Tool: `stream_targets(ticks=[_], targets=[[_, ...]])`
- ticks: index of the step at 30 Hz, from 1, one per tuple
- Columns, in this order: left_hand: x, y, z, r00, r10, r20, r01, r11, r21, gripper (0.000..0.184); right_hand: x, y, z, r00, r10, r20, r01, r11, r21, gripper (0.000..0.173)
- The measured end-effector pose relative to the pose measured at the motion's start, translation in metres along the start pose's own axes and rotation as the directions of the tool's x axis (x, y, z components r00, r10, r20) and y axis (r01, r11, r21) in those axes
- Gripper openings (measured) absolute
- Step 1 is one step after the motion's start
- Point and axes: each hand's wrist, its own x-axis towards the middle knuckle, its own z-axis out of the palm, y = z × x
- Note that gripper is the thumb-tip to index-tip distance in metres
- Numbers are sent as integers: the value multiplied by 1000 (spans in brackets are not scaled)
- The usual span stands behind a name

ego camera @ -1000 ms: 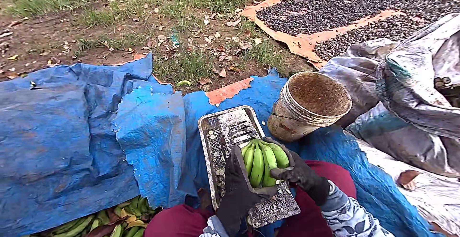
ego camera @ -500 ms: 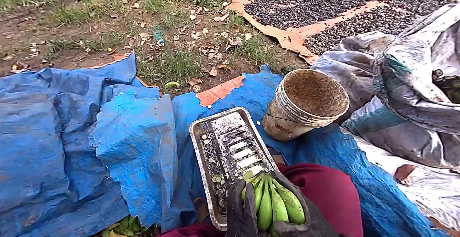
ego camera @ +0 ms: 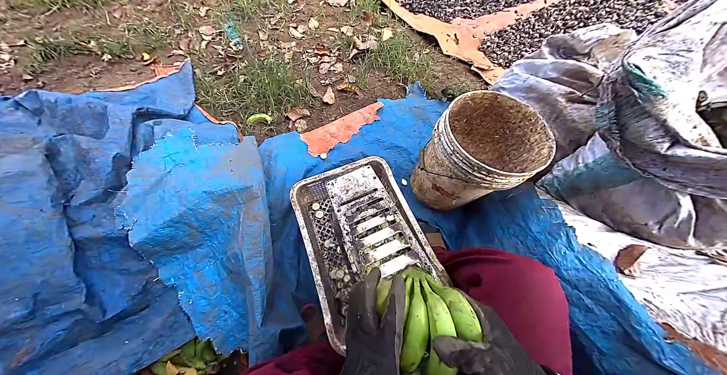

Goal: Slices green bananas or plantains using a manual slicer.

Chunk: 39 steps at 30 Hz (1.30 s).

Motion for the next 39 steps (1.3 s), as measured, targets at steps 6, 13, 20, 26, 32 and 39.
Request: stream_targets(ticks=[6, 13, 20, 26, 32, 39], targets=[[96, -57, 13, 979, -180, 98, 185, 981, -54, 111, 108, 23, 15, 973, -101, -205, 98, 995, -23, 59], [69, -28, -22, 979, -128, 158, 178, 914, -364, 115, 65, -20, 9, 990, -110, -93, 103, 992, -77, 70], [35, -49, 24, 991, -134, 1, 130, 956, -264, 114, 63, 24, 16, 992, -119, -35, 112, 981, -161, 114], [115, -85, -6, 899, -346, 267, 436, 759, -483, 118, 151, -9, 22, 991, 105, -83, -102, 994, 33, 55], [62, -72, 23, 986, -148, 77, 167, 891, -421, 134, 75, 26, 1, 989, -130, -64, 114, 972, -205, 98], [17, -31, 26, 996, -63, -65, 36, 931, -363, 116, 74, 34, -62, 830, -313, 461, 339, 941, 29, 124]])
